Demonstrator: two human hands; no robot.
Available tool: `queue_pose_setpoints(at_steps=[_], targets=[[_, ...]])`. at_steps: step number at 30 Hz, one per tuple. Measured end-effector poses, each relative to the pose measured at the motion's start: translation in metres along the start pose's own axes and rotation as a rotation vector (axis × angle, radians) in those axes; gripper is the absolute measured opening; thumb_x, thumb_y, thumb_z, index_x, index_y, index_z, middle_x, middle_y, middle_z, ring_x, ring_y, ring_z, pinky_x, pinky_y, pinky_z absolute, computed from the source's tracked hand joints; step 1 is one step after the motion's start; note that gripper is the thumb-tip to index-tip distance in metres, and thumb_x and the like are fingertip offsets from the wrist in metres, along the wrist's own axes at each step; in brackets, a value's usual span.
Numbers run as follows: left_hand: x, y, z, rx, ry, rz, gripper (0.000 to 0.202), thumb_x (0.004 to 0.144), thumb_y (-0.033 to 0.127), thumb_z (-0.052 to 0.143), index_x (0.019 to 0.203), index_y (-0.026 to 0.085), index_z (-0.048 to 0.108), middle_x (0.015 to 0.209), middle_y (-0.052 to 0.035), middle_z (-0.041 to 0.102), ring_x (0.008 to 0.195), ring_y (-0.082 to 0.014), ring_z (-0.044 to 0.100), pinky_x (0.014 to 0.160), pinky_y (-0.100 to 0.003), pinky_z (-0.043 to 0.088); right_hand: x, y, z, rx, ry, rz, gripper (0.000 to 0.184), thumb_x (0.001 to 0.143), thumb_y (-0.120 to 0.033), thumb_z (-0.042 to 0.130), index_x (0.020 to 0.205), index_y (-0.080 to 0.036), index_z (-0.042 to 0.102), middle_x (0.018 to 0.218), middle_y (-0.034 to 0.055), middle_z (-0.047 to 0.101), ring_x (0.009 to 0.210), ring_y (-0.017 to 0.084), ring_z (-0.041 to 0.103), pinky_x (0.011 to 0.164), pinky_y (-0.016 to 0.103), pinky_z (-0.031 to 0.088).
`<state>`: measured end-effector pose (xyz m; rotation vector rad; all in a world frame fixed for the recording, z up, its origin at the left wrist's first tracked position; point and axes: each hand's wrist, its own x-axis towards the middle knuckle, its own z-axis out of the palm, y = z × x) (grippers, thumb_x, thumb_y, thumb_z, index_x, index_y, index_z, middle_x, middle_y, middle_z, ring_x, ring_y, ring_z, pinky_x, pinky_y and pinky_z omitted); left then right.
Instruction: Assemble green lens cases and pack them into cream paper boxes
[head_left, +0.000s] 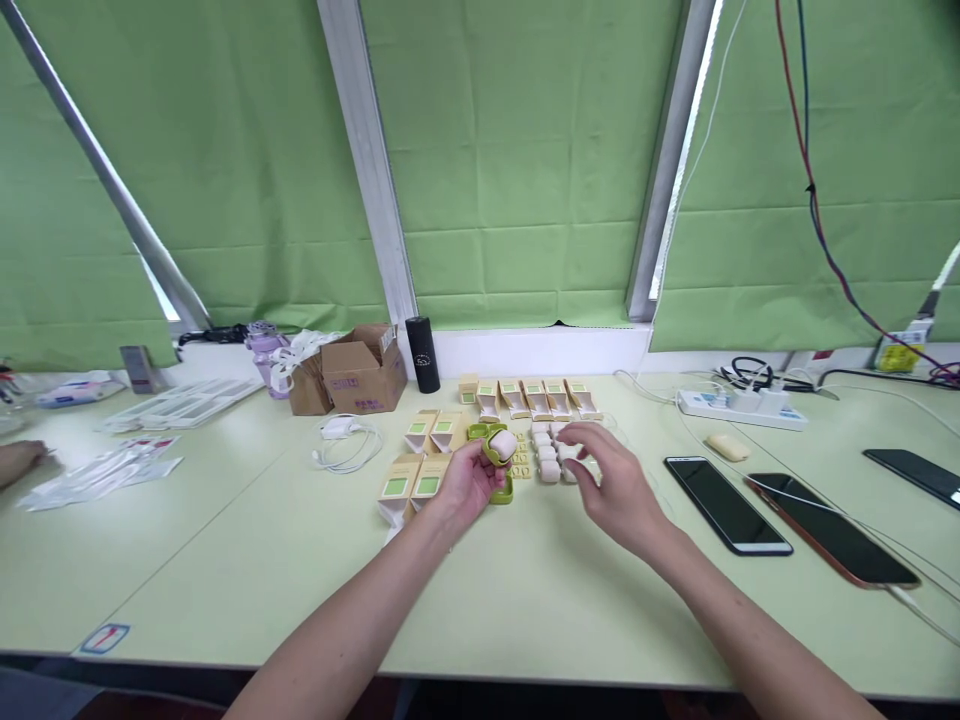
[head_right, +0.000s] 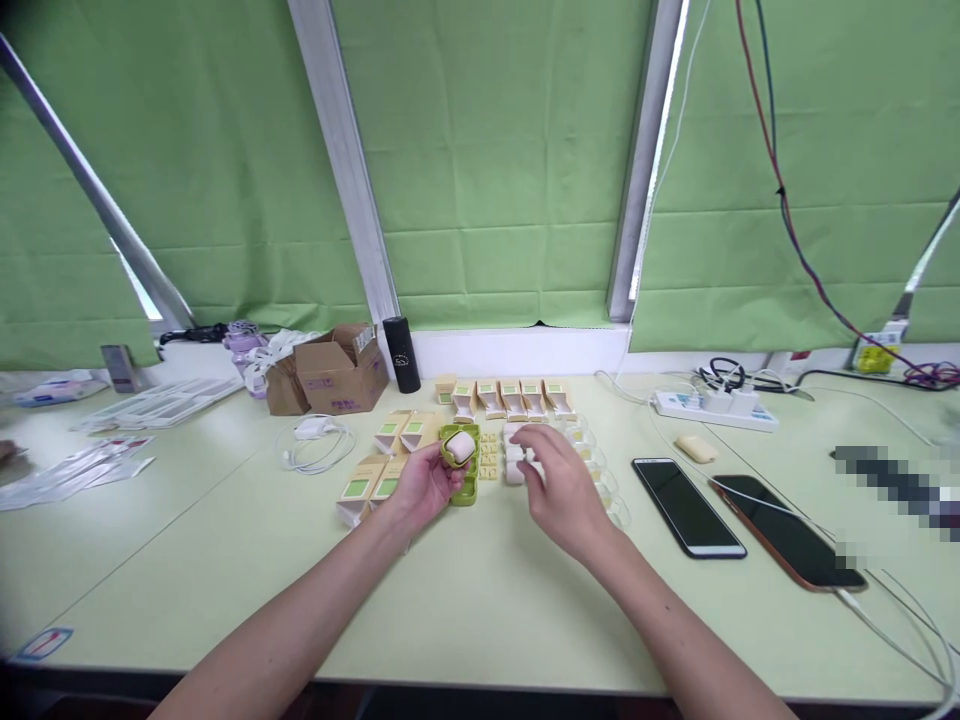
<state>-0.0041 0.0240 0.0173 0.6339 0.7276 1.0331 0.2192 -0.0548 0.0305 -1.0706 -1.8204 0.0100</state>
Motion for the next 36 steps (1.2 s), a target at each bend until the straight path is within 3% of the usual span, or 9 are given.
queue_pose_setpoints(at_steps=[5,9,18,24,27,32,36], targets=[[-0.003,-0.001,0.005,0.048,0.029,-0.016,0.015,0.087,0.021,0.06,0.083,0.009,0.068,0.065,-0.0081,0.066,0.044,-0.011,0.052,0.042,-0.021,0.041,0.018,0.006,0.046,0.168,-0.093,-0.053,0.051,0.094,-0.011,0.056,0.141,-0.03,0.057,0.142,0.01,0.066,0.135,0.03,0.061,0.109,0.055,0.057],[-0.004,-0.003,0.006,0.064,0.022,-0.038,0.009,0.084,0.021,0.063,0.08,0.013,0.065,0.064,-0.0044,0.064,0.043,-0.0111,0.052,0.042,-0.022,0.042,0.012,0.008,0.062,0.275,-0.086,-0.088,0.06,0.094,-0.012,0.057,0.151,-0.032,0.053,0.152,0.009,0.063,0.142,0.03,0.058,0.118,0.058,0.051],[-0.014,-0.003,0.008,0.118,-0.057,-0.089,0.013,0.087,0.024,0.065,0.079,0.013,0.068,0.061,-0.0045,0.062,0.044,-0.0113,0.052,0.042,-0.022,0.042,-0.002,0.004,0.06,0.408,-0.081,0.013,0.047,0.099,-0.02,0.059,0.145,-0.032,0.061,0.143,0.0084,0.069,0.132,0.03,0.066,0.114,0.056,0.056],[-0.017,-0.002,0.01,0.228,-0.176,-0.036,0.019,0.09,0.029,0.064,0.088,0.012,0.07,0.064,-0.0079,0.068,0.042,-0.0112,0.053,0.04,-0.022,0.04,0.002,0.002,0.062,0.744,-0.017,0.208,0.034,0.098,-0.033,0.07,0.132,-0.03,0.064,0.135,0.0081,0.071,0.126,0.025,0.069,0.113,0.049,0.057],[-0.016,-0.004,0.009,0.286,-0.201,-0.013,0.025,0.091,0.038,0.066,0.084,0.014,0.064,0.065,-0.0088,0.07,0.041,-0.012,0.054,0.038,-0.022,0.04,0.006,0.007,0.064,0.898,0.064,0.314,0.036,0.091,-0.043,0.08,0.121,-0.028,0.065,0.122,0.0079,0.076,0.116,0.025,0.073,0.107,0.048,0.06],[-0.016,-0.006,0.008,0.385,-0.184,0.177,0.034,0.086,0.048,0.075,0.085,0.018,0.058,0.065,-0.0052,0.07,0.04,-0.0113,0.054,0.035,-0.019,0.036,0.01,0.016,0.063,1.021,0.094,0.466,0.051,0.079,-0.054,0.089,0.114,-0.026,0.064,0.11,0.0082,0.08,0.105,0.027,0.076,0.098,0.052,0.064],[-0.015,-0.006,0.009,0.424,-0.13,0.335,0.04,0.084,0.053,0.078,0.087,0.02,0.056,0.065,-0.0021,0.069,0.04,-0.0101,0.053,0.034,-0.017,0.033,0.01,0.016,0.064,1.069,0.094,0.488,0.053,0.078,-0.055,0.09,0.113,-0.026,0.064,0.111,0.0078,0.079,0.103,0.028,0.076,0.093,0.052,0.067]])
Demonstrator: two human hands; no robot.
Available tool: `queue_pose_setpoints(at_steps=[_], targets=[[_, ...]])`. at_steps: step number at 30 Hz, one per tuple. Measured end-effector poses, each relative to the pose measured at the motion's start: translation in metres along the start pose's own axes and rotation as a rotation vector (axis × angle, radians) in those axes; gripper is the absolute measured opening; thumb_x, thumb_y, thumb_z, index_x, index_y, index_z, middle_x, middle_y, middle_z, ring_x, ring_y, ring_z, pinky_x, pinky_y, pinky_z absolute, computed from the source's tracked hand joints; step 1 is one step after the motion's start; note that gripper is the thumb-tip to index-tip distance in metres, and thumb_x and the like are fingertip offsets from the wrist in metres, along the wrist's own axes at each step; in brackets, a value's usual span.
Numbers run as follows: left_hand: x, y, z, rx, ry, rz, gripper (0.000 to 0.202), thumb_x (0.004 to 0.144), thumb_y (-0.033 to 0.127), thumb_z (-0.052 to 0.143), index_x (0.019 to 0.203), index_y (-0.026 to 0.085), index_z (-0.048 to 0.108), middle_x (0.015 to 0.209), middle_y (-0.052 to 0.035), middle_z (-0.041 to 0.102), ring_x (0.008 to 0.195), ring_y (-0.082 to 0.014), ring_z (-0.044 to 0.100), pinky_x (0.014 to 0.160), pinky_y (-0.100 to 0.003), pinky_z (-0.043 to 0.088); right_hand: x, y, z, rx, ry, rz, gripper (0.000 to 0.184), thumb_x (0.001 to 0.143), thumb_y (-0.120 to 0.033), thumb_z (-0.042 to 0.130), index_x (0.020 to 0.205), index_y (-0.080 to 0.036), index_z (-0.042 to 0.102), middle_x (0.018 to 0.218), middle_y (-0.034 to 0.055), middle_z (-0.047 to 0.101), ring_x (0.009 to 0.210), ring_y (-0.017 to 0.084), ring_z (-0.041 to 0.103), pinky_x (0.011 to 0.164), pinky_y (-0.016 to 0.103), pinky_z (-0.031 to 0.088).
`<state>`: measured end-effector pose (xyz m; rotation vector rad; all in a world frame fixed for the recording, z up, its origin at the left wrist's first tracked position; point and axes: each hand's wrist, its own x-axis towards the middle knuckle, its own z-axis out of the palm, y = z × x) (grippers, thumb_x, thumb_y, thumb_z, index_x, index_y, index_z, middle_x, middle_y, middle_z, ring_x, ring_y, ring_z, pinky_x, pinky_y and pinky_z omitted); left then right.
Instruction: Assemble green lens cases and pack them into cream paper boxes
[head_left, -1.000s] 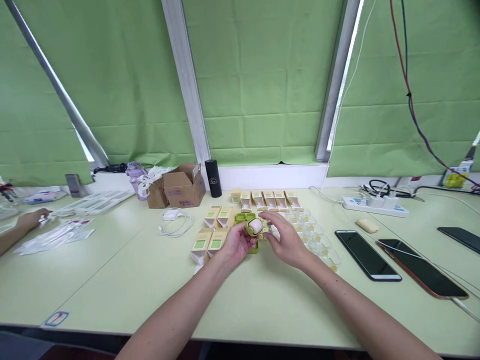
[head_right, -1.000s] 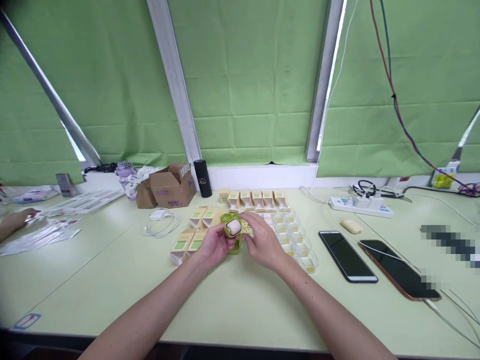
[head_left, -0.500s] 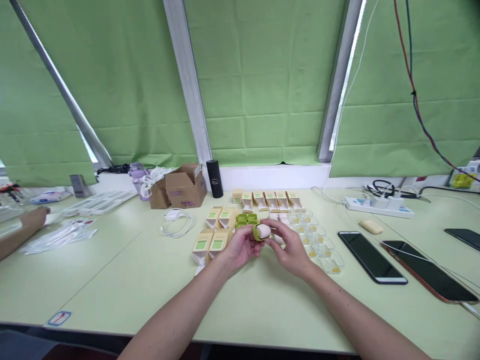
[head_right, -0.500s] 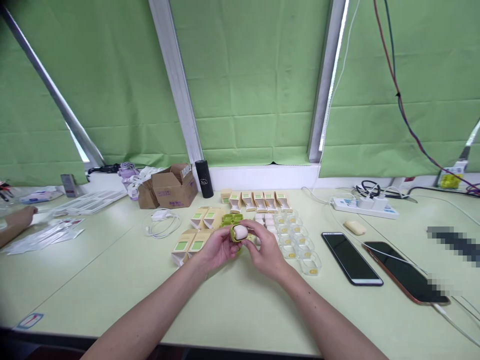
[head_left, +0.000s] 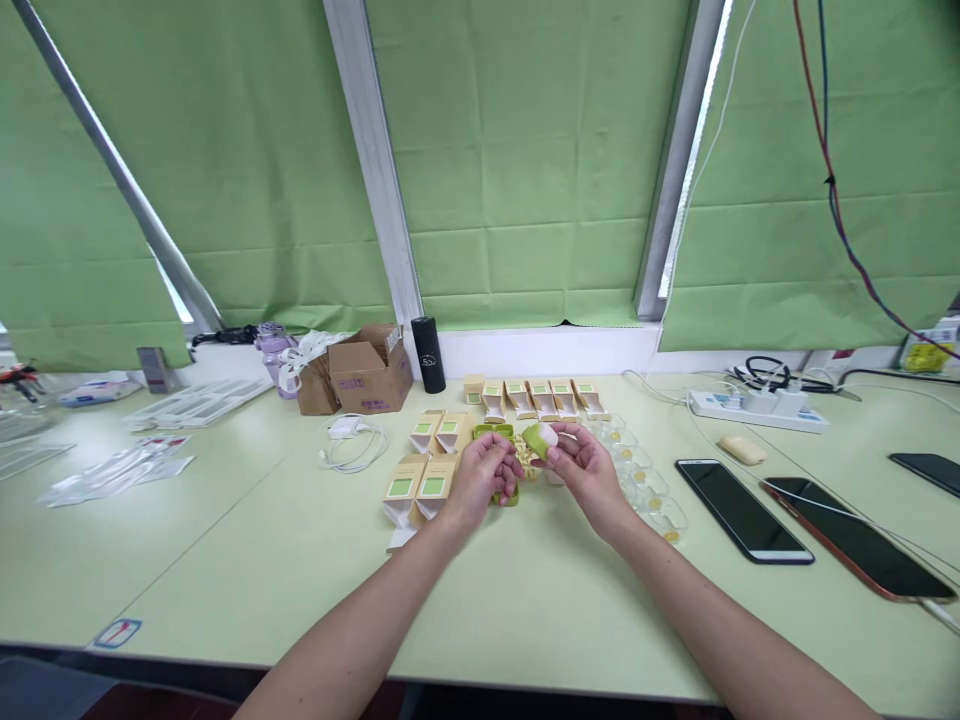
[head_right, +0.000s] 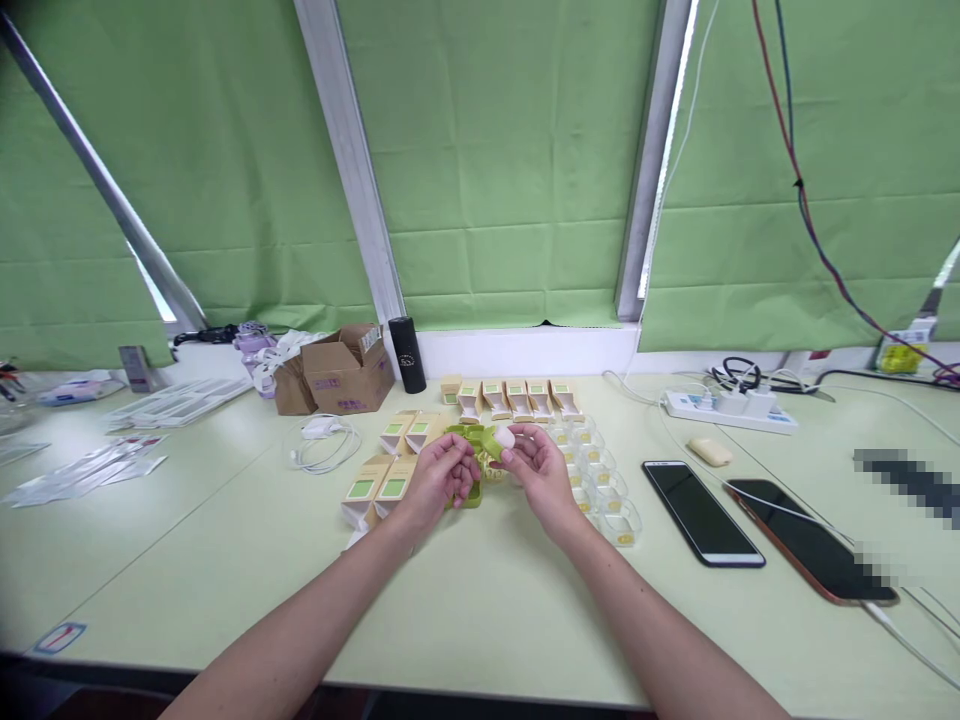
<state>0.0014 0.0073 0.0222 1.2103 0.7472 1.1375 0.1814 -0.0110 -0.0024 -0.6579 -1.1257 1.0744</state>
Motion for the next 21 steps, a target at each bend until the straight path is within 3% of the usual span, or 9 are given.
queue_pose_setpoints(at_steps=[4,9,15,21], targets=[[-0.001,0.001,0.003,0.045,0.079,0.151,0.04,0.083,0.051,0.082,0.087,0.02,0.057,0.071,-0.0001,0.068,0.045,-0.0094,0.056,0.038,-0.018,0.04,-0.001,0.003,0.001,-0.024,-0.006,-0.003,0.05,0.077,-0.052,0.091,0.111,-0.027,0.063,0.11,0.0071,0.078,0.102,0.026,0.075,0.09,0.048,0.068],[-0.004,0.0,0.005,0.071,0.148,0.264,0.032,0.084,0.04,0.084,0.092,0.018,0.062,0.086,-0.0047,0.073,0.056,-0.0107,0.06,0.047,-0.021,0.049,-0.001,0.006,0.0,-0.075,0.018,-0.034,0.053,0.076,-0.048,0.092,0.114,-0.027,0.061,0.11,0.0068,0.076,0.103,0.026,0.073,0.083,0.041,0.067],[-0.004,-0.008,0.001,0.097,0.118,0.269,0.026,0.089,0.035,0.08,0.104,0.018,0.067,0.098,-0.0067,0.073,0.063,-0.0125,0.063,0.053,-0.024,0.054,-0.003,0.009,0.003,-0.174,0.038,-0.064,0.05,0.082,-0.048,0.086,0.123,-0.027,0.064,0.117,0.0087,0.075,0.106,0.025,0.072,0.081,0.038,0.064],[-0.008,-0.004,0.007,0.015,0.122,0.185,0.027,0.083,0.027,0.085,0.104,0.017,0.071,0.099,-0.0072,0.072,0.064,-0.013,0.065,0.052,-0.024,0.054,-0.007,0.011,0.006,-0.275,-0.006,-0.088,0.038,0.089,-0.044,0.077,0.121,-0.027,0.066,0.115,0.0076,0.074,0.105,0.024,0.071,0.086,0.038,0.063]])
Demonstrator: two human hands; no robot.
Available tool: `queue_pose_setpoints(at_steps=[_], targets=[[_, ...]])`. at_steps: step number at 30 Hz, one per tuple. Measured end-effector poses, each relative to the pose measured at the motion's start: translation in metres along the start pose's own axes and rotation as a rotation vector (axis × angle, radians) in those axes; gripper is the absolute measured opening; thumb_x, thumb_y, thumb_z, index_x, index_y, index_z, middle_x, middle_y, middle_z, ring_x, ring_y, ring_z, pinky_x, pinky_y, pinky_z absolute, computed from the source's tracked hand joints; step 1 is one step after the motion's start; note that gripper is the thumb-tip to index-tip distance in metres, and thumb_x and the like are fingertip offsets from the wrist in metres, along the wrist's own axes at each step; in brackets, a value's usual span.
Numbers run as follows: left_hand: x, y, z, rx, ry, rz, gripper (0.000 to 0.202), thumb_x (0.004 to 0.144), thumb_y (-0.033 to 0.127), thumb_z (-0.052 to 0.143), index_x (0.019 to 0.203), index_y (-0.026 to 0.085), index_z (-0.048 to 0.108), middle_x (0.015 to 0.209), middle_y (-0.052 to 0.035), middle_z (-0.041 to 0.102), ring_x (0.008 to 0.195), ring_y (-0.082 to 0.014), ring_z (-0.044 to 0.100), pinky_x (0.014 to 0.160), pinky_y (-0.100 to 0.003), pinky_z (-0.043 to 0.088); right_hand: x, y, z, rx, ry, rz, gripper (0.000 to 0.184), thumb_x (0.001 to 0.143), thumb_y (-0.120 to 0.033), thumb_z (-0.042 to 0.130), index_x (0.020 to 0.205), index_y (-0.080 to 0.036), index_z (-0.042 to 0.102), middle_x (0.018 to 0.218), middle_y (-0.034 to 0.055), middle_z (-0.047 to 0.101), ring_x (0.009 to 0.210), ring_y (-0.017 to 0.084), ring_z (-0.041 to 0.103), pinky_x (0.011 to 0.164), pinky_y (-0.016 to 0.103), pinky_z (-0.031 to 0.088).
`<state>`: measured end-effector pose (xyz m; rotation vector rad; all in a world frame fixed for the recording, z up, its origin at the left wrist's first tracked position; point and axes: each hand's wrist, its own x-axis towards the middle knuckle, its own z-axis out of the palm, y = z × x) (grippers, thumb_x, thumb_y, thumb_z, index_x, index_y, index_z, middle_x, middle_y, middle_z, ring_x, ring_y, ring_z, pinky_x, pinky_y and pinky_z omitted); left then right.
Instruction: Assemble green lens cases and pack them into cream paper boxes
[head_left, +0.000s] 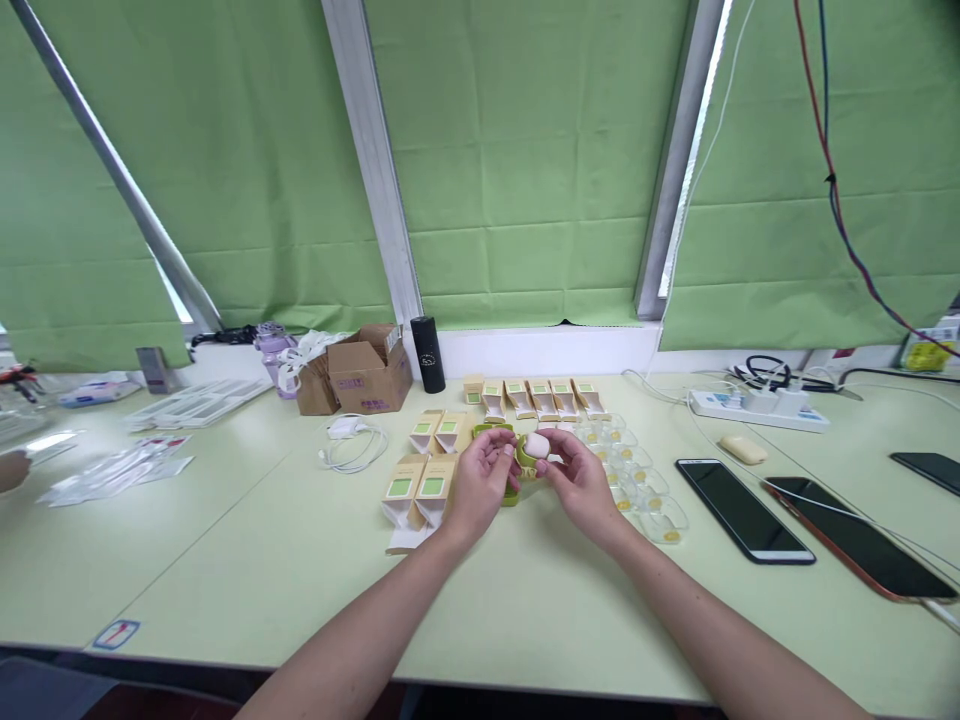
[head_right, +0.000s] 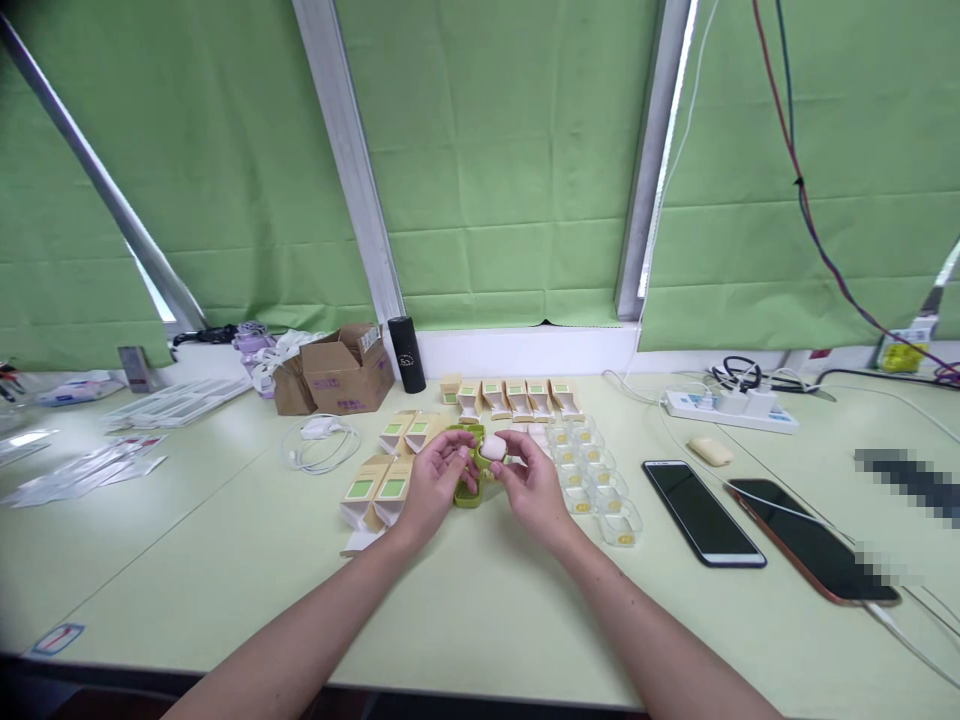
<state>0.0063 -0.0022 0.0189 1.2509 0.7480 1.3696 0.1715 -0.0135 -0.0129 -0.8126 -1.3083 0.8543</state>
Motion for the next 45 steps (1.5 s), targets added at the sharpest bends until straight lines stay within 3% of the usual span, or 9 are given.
queue_pose_setpoints(at_steps=[9,17,25,30,36,45], targets=[[-0.005,0.011,0.008,0.027,-0.013,-0.016,0.031,0.081,0.032,0.087,0.104,0.017,0.072,0.096,-0.007,0.069,0.07,-0.0168,0.068,0.056,-0.028,0.061,-0.003,-0.005,0.0,-0.138,-0.055,-0.077,0.027,0.093,-0.033,0.068,0.12,-0.029,0.061,0.117,0.0064,0.069,0.112,0.024,0.068,0.086,0.038,0.062],[-0.007,0.007,0.008,0.071,-0.049,-0.017,0.031,0.086,0.037,0.084,0.108,0.018,0.073,0.104,-0.0102,0.074,0.081,-0.0212,0.072,0.069,-0.031,0.064,-0.006,-0.007,0.001,-0.235,-0.054,-0.159,0.041,0.092,-0.023,0.065,0.131,-0.031,0.055,0.132,0.0089,0.065,0.124,0.027,0.065,0.097,0.046,0.062],[-0.01,-0.002,0.005,0.235,-0.069,0.163,0.03,0.092,0.035,0.079,0.116,0.019,0.073,0.115,-0.0123,0.074,0.103,-0.0244,0.073,0.086,-0.033,0.063,-0.006,-0.01,-0.007,-0.621,-0.066,-0.471,0.046,0.097,-0.021,0.064,0.142,-0.03,0.057,0.137,0.013,0.064,0.129,0.034,0.06,0.105,0.056,0.058],[-0.01,-0.009,0.0,0.442,-0.12,0.304,0.03,0.102,0.035,0.063,0.126,0.019,0.069,0.121,-0.0133,0.073,0.105,-0.024,0.073,0.088,-0.036,0.064,-0.006,-0.008,-0.009,-0.738,-0.063,-0.622,0.047,0.101,-0.016,0.057,0.146,-0.029,0.058,0.132,0.0139,0.064,0.119,0.031,0.065,0.098,0.051,0.062],[-0.009,-0.012,-0.003,0.528,-0.12,0.368,0.03,0.102,0.031,0.059,0.129,0.02,0.068,0.127,-0.0133,0.073,0.112,-0.0254,0.073,0.092,-0.038,0.064,-0.005,-0.008,-0.009,-0.744,-0.048,-0.66,0.048,0.101,-0.015,0.058,0.146,-0.029,0.059,0.128,0.0137,0.065,0.116,0.029,0.067,0.094,0.046,0.064],[-0.008,-0.014,0.001,0.587,-0.074,0.303,0.031,0.102,0.026,0.056,0.129,0.02,0.07,0.125,-0.0117,0.076,0.112,-0.0242,0.074,0.093,-0.036,0.063,-0.004,-0.01,-0.008,-0.787,-0.104,-0.619,0.042,0.105,-0.016,0.051,0.146,-0.025,0.055,0.13,0.0154,0.065,0.12,0.03,0.068,0.096,0.045,0.064]])
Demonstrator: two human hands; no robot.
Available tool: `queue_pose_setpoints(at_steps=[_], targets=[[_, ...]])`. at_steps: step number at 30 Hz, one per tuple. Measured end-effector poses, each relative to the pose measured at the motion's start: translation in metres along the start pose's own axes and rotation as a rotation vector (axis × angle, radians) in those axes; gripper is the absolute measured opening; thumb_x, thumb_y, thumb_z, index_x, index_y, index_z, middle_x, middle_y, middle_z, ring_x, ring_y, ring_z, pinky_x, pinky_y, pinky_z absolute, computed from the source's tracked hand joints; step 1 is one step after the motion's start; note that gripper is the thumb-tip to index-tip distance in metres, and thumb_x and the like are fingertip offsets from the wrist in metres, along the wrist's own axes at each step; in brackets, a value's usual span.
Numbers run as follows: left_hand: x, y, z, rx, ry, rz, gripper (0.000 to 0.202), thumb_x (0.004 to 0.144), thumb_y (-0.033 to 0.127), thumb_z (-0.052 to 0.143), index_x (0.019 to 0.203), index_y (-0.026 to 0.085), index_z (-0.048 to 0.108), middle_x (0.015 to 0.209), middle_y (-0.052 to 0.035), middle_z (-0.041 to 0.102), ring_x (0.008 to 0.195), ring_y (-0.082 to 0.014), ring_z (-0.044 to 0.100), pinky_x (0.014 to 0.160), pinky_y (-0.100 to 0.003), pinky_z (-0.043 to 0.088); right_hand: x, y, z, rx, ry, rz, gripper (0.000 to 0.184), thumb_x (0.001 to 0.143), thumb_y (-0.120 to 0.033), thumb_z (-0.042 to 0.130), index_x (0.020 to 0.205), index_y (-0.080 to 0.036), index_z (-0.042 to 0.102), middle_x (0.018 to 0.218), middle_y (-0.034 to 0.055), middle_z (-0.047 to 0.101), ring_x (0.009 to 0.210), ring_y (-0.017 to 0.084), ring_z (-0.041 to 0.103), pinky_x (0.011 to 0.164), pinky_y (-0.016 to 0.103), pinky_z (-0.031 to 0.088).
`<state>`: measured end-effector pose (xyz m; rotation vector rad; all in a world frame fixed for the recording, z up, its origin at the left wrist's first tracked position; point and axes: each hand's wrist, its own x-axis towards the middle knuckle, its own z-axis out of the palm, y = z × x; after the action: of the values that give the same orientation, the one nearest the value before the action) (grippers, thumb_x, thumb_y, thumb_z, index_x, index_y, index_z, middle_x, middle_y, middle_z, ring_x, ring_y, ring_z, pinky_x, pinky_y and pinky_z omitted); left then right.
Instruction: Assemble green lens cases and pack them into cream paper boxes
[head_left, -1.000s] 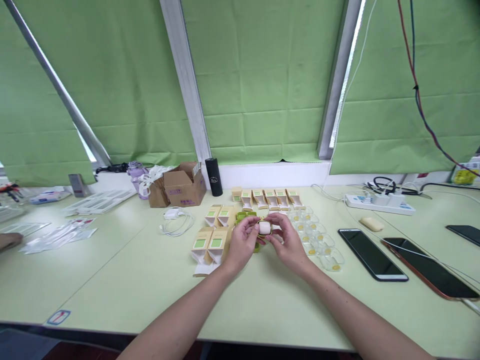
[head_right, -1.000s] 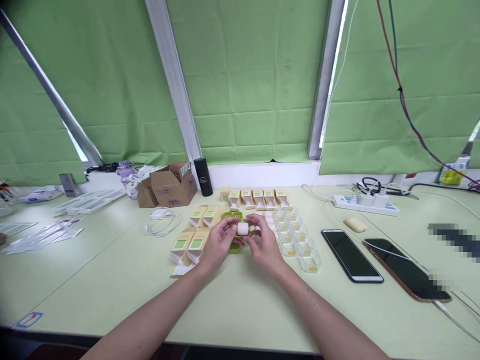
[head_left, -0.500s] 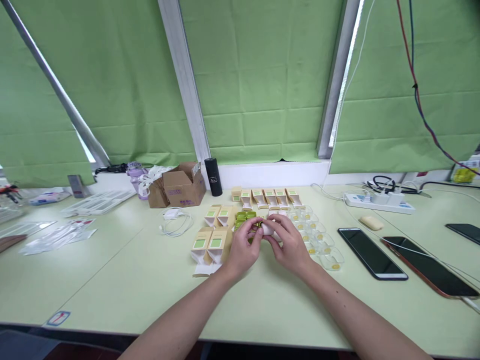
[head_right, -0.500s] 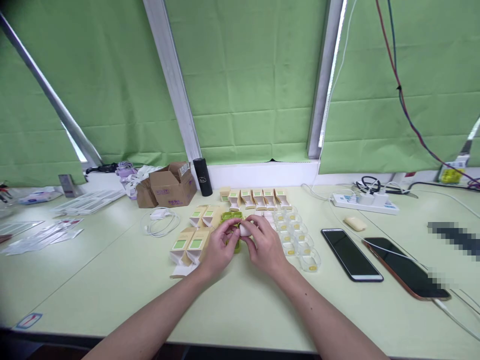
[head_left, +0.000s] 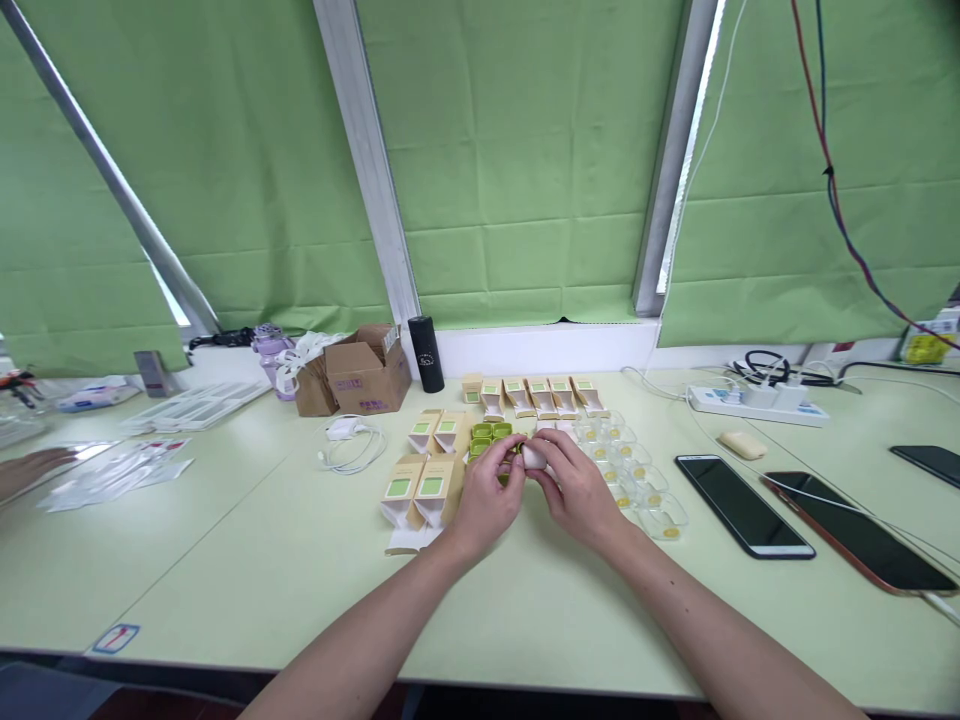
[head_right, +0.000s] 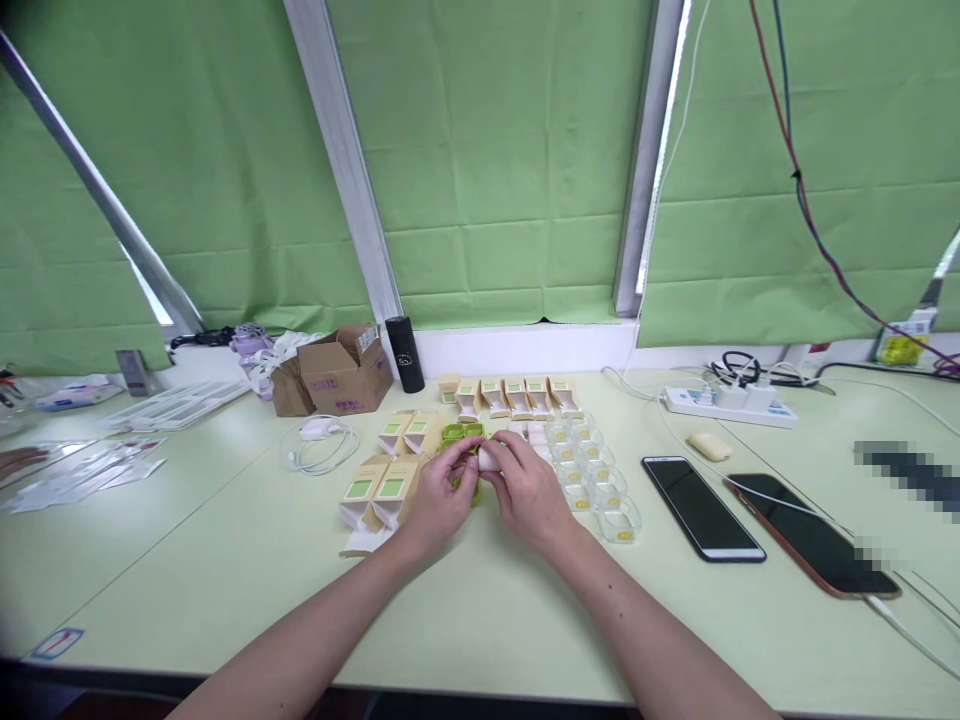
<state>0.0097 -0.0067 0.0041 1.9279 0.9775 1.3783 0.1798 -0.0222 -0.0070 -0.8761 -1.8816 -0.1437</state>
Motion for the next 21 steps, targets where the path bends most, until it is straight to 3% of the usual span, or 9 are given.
queue_pose_setpoints(at_steps=[13,17,21], targets=[[0.003,0.006,-0.004,0.063,-0.014,-0.071,0.03,0.103,0.024,0.051,0.124,0.022,0.073,0.115,-0.0096,0.079,0.097,-0.0229,0.076,0.084,-0.037,0.062,0.001,-0.001,0.006,0.005,-0.072,0.096,0.039,0.105,-0.016,0.048,0.142,-0.024,0.054,0.133,0.0165,0.063,0.121,0.032,0.066,0.096,0.05,0.063],[0.006,0.011,-0.013,0.091,-0.046,0.036,0.029,0.102,0.032,0.059,0.125,0.021,0.073,0.124,-0.0122,0.076,0.11,-0.0264,0.073,0.097,-0.041,0.059,0.0,0.001,0.004,0.167,-0.022,0.172,0.031,0.104,-0.022,0.054,0.135,-0.027,0.057,0.129,0.0139,0.064,0.118,0.03,0.066,0.096,0.05,0.062],[0.007,0.012,-0.02,0.122,-0.096,0.125,0.036,0.099,0.035,0.064,0.132,0.021,0.07,0.129,-0.0134,0.072,0.108,-0.0274,0.068,0.104,-0.047,0.054,0.0,0.001,0.006,0.389,0.029,0.337,0.025,0.1,-0.032,0.066,0.124,-0.028,0.062,0.123,0.0108,0.063,0.106,0.027,0.068,0.086,0.044,0.065]])
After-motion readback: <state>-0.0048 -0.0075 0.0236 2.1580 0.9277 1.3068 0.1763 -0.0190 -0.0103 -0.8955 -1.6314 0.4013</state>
